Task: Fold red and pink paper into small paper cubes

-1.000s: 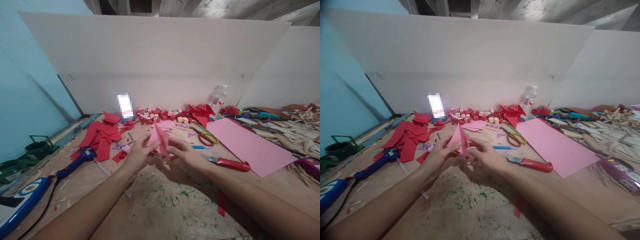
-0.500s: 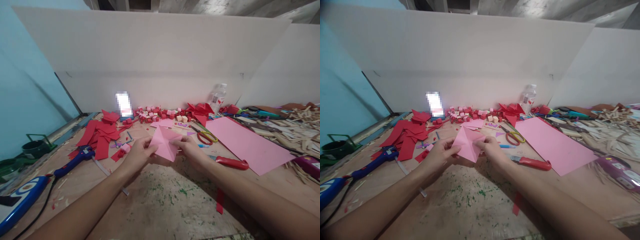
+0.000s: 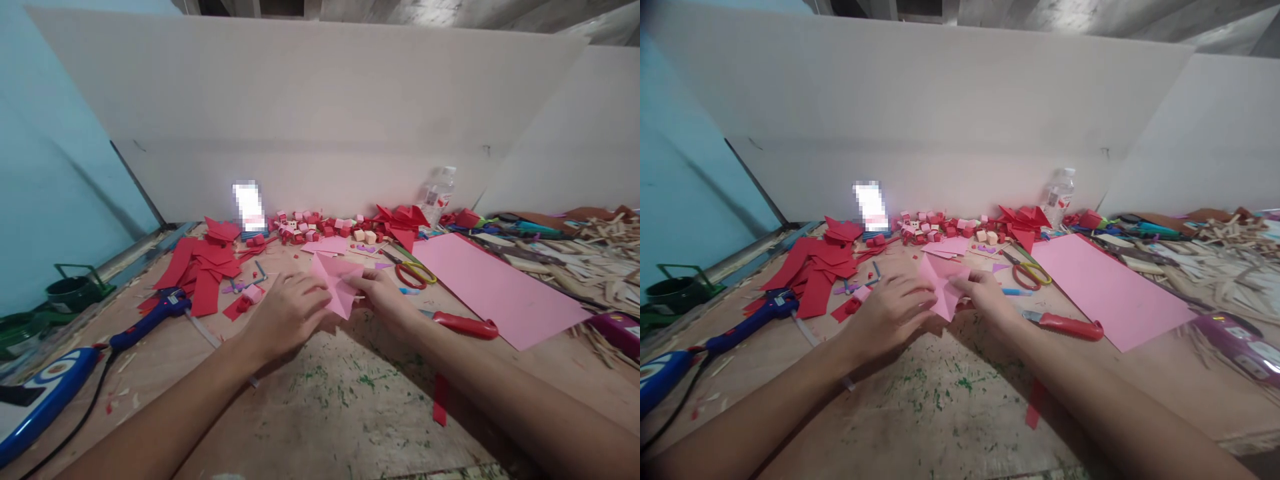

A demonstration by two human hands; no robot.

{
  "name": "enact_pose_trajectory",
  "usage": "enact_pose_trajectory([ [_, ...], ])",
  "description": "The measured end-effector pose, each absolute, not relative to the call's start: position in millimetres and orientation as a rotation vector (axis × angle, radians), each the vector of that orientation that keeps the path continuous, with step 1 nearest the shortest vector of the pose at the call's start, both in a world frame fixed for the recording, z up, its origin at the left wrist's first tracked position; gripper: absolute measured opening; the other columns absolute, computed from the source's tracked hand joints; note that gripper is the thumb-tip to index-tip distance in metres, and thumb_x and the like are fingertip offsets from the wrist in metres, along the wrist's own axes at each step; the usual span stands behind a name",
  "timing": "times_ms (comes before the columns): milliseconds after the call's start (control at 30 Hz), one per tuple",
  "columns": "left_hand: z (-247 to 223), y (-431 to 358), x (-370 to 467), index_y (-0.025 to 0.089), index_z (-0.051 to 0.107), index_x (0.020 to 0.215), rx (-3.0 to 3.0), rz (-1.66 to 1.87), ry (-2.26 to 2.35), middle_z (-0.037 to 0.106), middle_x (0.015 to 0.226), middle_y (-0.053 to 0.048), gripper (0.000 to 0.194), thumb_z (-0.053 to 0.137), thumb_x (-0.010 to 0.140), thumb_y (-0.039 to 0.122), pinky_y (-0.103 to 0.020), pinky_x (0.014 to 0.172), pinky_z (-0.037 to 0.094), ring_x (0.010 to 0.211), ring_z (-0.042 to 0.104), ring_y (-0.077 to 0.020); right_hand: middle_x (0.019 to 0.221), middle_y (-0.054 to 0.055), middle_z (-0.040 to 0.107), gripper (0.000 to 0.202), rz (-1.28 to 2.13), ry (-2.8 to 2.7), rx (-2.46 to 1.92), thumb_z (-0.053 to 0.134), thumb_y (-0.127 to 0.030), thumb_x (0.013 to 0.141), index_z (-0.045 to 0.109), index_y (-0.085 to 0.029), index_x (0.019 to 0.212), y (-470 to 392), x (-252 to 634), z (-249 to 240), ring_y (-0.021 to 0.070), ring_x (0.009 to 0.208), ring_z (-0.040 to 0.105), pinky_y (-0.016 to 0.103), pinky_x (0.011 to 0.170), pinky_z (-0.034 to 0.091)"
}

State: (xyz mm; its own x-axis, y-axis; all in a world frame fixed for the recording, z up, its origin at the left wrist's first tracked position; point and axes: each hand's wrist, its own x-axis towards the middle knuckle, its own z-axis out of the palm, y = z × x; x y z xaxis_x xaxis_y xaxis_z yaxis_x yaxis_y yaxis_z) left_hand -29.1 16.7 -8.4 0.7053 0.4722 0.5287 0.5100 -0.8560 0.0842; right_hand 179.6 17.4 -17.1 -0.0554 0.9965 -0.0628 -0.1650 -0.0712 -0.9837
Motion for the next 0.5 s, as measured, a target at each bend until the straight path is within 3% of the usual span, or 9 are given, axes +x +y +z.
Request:
enact_pose_trajectory([
  [100, -7, 13, -26, 0.019, 0.070, 0.101, -2.894, -1.002, -0.973, 0.077, 0.102, -0.006, 0.017, 0.054, 0.100, 0.024, -0.040, 0.088, 0.047, 0.096, 0.068, -0.0233, 0.082, 0.005, 0.069, 0.040, 1.472, -1.066, -1.006, 0.078, -0.057, 0.075, 0.071, -0.019, 0.085, 14, 179, -12, 0.0176, 0.071, 0.061, 0.029, 0.059, 0.053],
  [200, 0, 7, -21, 0.021, 0.073, 0.101, -2.892, -1.285, -1.179, 0.078, 0.099, -0.004, 0.018, 0.056, 0.099, 0.027, -0.034, 0.081, 0.048, 0.090, 0.069, -0.0209, 0.104, 0.008, 0.072, 0.046, 1.534, -1.166, -0.901, 0.069, -0.066, 0.082, 0.072, -0.022, 0.094, 10, 180, -9, 0.0229, 0.094, 0.066, 0.033, 0.073, 0.057],
  [333, 7, 3, -16, 0.022, 0.076, 0.094, -2.915, -1.543, -1.443, 0.078, 0.092, -0.001, 0.021, 0.056, 0.097, 0.029, -0.029, 0.075, 0.047, 0.083, 0.069, -0.0195, 0.118, 0.006, 0.071, 0.033, 1.553, -1.367, -0.800, 0.078, -0.048, 0.083, 0.074, -0.024, 0.106, 4, 177, -10, 0.0231, 0.109, 0.066, 0.037, 0.095, 0.053],
  [500, 2, 7, -15, 0.019, 0.073, 0.080, -2.994, -1.653, -1.642, 0.073, 0.080, -0.002, 0.023, 0.059, 0.093, 0.031, -0.028, 0.068, 0.046, 0.075, 0.064, -0.0189, 0.103, 0.006, 0.075, 0.030, 1.464, -1.374, -0.871, 0.079, -0.042, 0.082, 0.075, -0.019, 0.102, 3, 171, -11, 0.0210, 0.091, 0.070, 0.038, 0.089, 0.054],
])
